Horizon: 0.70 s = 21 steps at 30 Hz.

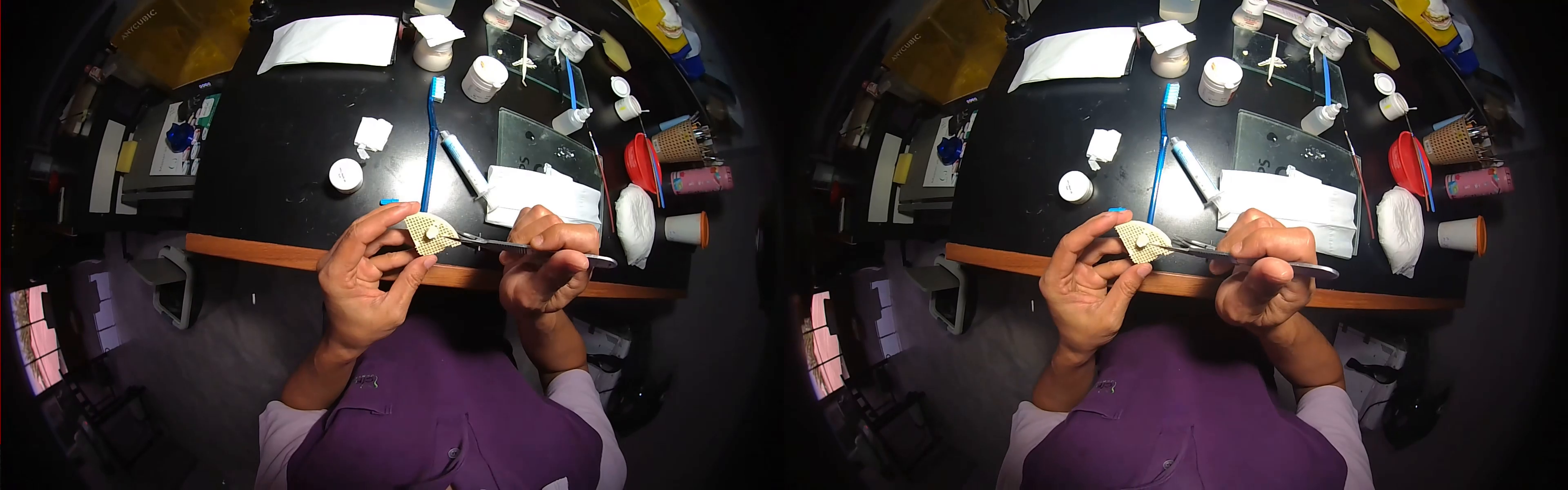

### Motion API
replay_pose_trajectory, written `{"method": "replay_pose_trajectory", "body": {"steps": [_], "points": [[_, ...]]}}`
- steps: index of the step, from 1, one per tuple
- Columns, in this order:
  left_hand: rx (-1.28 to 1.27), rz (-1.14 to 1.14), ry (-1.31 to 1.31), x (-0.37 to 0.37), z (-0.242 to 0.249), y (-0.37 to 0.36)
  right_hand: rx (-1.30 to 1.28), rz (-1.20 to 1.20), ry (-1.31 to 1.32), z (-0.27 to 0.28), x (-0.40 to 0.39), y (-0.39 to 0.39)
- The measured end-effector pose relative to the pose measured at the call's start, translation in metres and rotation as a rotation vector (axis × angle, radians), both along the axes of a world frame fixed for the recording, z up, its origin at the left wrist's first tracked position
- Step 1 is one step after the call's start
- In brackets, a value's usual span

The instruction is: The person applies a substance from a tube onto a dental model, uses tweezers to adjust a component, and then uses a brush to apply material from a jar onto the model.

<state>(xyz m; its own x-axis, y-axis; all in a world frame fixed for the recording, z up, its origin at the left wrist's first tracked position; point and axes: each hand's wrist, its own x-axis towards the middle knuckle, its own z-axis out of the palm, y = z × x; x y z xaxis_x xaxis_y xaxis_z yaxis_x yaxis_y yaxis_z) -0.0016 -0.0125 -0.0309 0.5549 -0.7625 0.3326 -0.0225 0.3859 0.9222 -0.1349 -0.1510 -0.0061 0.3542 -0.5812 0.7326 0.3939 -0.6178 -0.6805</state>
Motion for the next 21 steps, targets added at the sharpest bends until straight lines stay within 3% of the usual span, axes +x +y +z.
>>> {"method": "replay_pose_trajectory", "body": {"steps": [21], "points": [[0.065, -0.037, -0.021, 0.0016, 0.002, -0.0034, -0.041, -0.016, -0.001, -0.0037, 0.0022, -0.0039]]}}
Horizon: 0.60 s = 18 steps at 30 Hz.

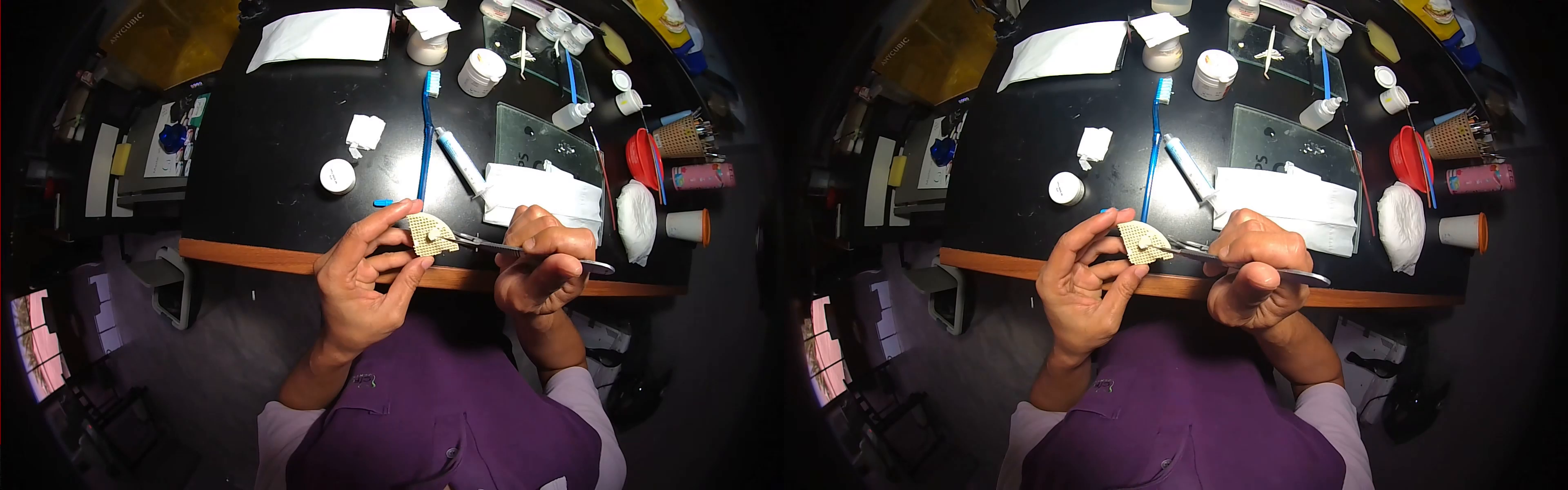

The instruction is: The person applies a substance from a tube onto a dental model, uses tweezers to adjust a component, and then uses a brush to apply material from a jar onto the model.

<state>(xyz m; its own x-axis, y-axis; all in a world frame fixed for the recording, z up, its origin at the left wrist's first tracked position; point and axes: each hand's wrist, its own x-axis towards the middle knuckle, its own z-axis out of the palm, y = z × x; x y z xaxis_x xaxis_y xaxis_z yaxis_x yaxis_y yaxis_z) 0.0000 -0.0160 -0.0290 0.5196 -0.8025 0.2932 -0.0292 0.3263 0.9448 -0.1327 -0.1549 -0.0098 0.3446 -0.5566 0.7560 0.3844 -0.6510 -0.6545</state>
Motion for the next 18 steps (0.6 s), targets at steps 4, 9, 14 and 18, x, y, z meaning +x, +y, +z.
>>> {"method": "replay_pose_trajectory", "body": {"steps": [4, 9, 14, 18], "points": [[0.0, 0.0, -0.002, 0.0, -0.0005, 0.0001, -0.01, 0.009, 0.005, -0.0014, 0.0005, -0.0007], [-0.001, -0.002, 0.004, 0.0004, 0.0002, 0.0001, -0.015, 0.008, -0.006, -0.003, 0.0004, -0.0002], [0.004, -0.002, 0.0, 0.0002, 0.0014, -0.0002, -0.018, 0.011, -0.014, -0.0039, 0.0005, -0.0009], [-0.001, 0.0, 0.005, 0.0003, 0.0006, -0.0007, -0.015, 0.01, -0.001, -0.0006, -0.0016, -0.0005]]}}
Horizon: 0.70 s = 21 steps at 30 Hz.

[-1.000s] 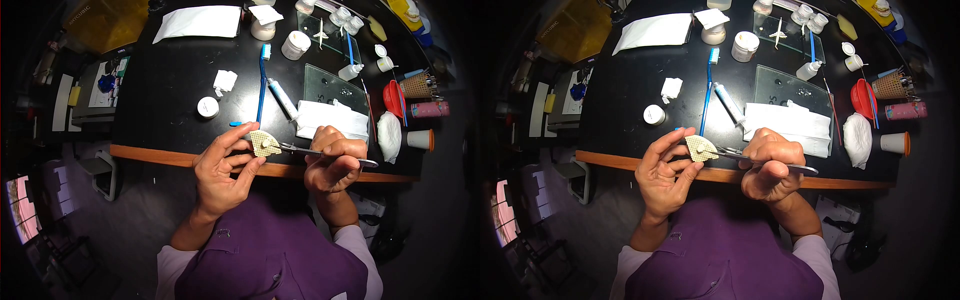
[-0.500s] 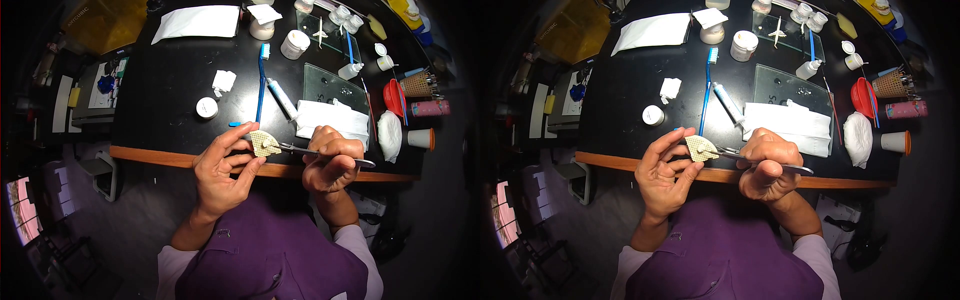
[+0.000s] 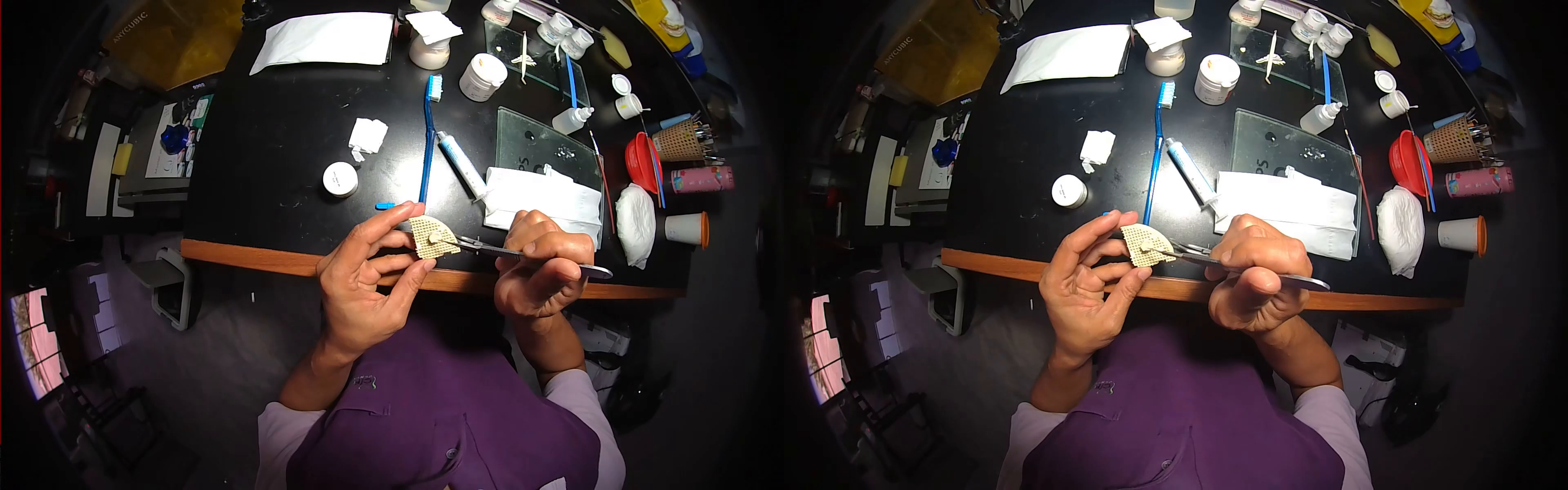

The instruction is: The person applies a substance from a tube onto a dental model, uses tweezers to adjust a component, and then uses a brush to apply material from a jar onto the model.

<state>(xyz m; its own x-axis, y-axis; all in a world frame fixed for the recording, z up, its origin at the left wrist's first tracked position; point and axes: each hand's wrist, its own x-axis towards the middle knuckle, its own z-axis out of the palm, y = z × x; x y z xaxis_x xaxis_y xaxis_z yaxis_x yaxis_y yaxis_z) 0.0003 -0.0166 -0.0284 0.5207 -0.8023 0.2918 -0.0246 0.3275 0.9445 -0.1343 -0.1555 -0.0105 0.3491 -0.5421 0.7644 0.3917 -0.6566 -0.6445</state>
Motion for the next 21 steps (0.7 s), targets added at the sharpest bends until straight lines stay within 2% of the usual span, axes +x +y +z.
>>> {"method": "replay_pose_trajectory", "body": {"steps": [2, 6, 9, 14, 17, 21], "points": [[-0.001, -0.001, -0.002, 0.0, 0.0, 0.0, -0.012, 0.012, -0.042, 0.0, -0.002, -0.002], [-0.006, 0.031, 0.082, 0.003, 0.005, 0.005, -0.066, -0.17, 0.017, 0.005, -0.004, 0.002], [-0.014, 0.106, 0.103, 0.015, 0.012, 0.01, -0.078, -0.103, 0.15, 0.01, -0.012, 0.001], [-0.039, 0.165, 0.072, 0.042, 0.024, 0.014, -0.281, -0.046, 0.524, 0.008, -0.007, 0.012], [-0.052, 0.135, 0.113, 0.05, 0.032, 0.01, -0.448, -0.089, 0.647, 0.007, -0.003, 0.013], [-0.067, 0.059, 0.205, 0.06, 0.033, 0.005, -0.512, -0.13, 0.714, 0.003, -0.002, 0.013]]}}
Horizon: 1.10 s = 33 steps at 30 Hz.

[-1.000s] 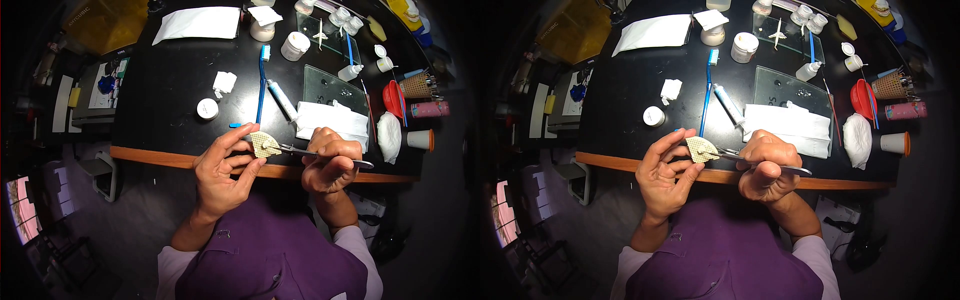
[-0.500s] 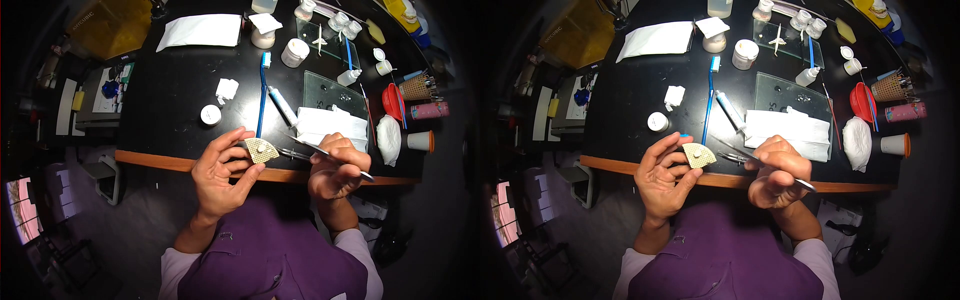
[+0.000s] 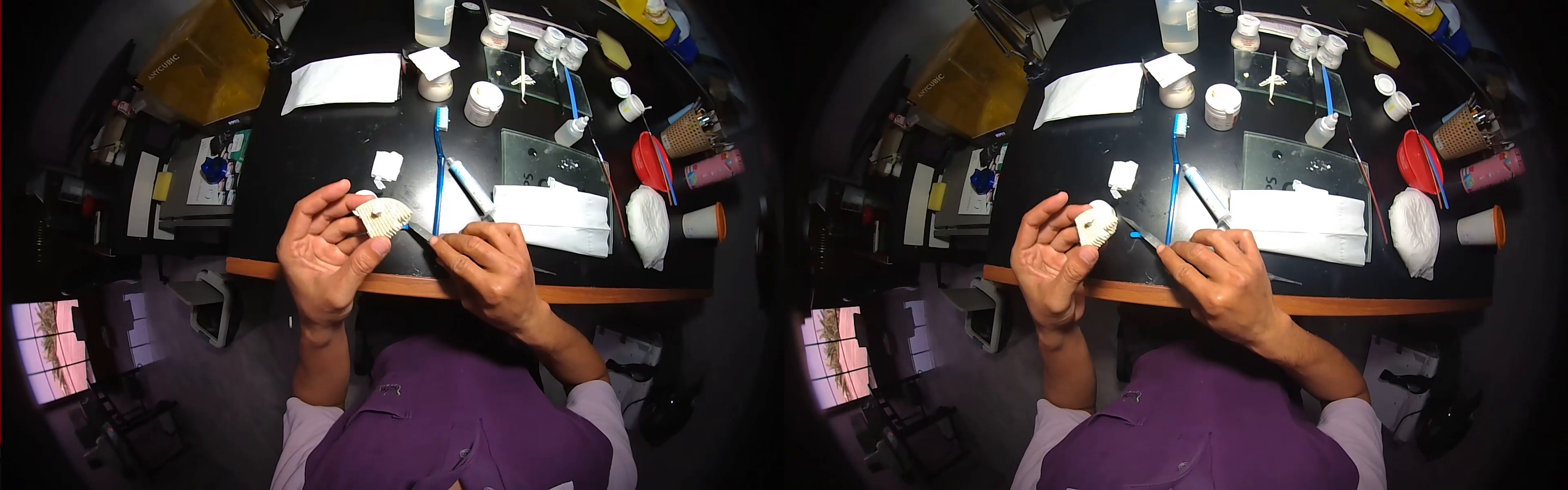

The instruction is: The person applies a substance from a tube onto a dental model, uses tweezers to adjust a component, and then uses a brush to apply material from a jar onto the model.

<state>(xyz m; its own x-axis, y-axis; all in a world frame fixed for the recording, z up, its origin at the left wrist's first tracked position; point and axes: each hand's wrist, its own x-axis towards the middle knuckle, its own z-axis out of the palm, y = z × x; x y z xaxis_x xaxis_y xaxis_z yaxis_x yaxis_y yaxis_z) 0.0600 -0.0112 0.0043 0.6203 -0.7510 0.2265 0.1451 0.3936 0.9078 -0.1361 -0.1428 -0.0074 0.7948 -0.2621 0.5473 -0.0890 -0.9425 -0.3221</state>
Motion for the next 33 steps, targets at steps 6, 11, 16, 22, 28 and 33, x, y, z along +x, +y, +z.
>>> {"method": "replay_pose_trajectory", "body": {"steps": [6, 11, 16, 22, 28, 33], "points": [[-0.029, -0.067, 0.118, 0.003, 0.002, -0.005, -0.034, -0.016, -0.026, -0.004, -0.002, 0.002], [-0.035, -0.083, 0.116, 0.004, 0.0, -0.008, -0.034, -0.017, -0.068, -0.009, -0.001, 0.002], [-0.049, 0.027, -0.076, 0.005, -0.009, -0.007, -0.019, -0.056, -0.044, -0.007, 0.001, 0.004], [-0.033, 0.176, -0.132, 0.003, -0.013, -0.002, -0.014, -0.076, -0.023, -0.006, 0.007, 0.008], [-0.031, 0.128, -0.099, 0.012, -0.009, 0.003, 0.103, -0.051, -0.035, 0.013, -0.012, -0.008], [-0.028, 0.006, -0.134, 0.027, 0.005, -0.008, 0.121, -0.216, -0.06, 0.04, -0.054, -0.058]]}}
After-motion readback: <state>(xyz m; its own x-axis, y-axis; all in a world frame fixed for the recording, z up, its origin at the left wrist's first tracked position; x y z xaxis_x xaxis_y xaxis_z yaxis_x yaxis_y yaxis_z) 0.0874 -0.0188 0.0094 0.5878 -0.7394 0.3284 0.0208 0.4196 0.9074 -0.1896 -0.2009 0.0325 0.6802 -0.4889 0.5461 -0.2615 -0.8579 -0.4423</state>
